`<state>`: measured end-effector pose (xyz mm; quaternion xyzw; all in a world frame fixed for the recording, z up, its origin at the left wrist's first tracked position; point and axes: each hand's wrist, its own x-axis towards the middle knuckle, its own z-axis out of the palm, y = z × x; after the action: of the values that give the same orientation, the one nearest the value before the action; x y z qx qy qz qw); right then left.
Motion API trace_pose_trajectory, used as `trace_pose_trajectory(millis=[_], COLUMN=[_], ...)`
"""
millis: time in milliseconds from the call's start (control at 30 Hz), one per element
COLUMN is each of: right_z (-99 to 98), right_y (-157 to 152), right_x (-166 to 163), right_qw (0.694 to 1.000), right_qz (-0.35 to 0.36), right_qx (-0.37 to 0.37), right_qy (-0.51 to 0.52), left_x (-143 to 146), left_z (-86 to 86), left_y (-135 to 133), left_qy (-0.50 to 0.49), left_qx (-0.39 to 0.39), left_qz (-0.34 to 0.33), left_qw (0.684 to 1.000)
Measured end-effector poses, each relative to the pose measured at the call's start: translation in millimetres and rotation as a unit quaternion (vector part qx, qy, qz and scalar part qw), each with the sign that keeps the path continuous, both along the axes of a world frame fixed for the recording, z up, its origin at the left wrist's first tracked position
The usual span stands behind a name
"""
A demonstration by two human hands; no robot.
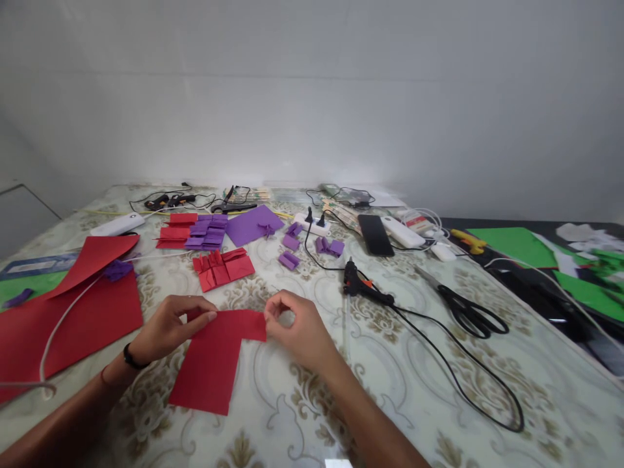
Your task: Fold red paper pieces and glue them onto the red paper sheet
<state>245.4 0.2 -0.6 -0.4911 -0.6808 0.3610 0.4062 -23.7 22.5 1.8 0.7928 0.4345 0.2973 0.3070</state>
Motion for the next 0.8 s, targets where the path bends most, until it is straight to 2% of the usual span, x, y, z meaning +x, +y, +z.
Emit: trace_pose_trajectory(millis=[67, 167, 367, 667, 800], right_z=[-2.9, -8.4, -15.5, -20.9, -18.2], right_y=[-1.4, -4.6, -9.3, -12.8, -12.5], right_x=[-4.9, -13.8, -23.7, -30.9, -30.5], right_qw=[0.999, 0.995, 0.994, 0.991, 0.992], right_qz=[-0.010, 0.017, 0.094, 0.126, 0.122], right_qx=[0.050, 0.096, 0.055, 0.040, 0.044], right_qy=[-0.018, -0.030, -0.014, 0.003, 0.001], left_x=[5.8, 12.9, 20.8, 27.6, 25.3], left_z=[-1.6, -4.0, -6.8, -12.9, -9.8], left_y=[-4.1, -11.7, -21.5, -27.7, -26.1], left_qy=[0.010, 0.016, 0.013, -0.024, -0.023], left_qx=[0.006, 0.019, 0.035, 0.006, 0.013], left_qz=[-0.018, -0.046, -0.071, -0.077, -0.069], left_qw=[1.000, 0.999, 0.997, 0.997, 0.997])
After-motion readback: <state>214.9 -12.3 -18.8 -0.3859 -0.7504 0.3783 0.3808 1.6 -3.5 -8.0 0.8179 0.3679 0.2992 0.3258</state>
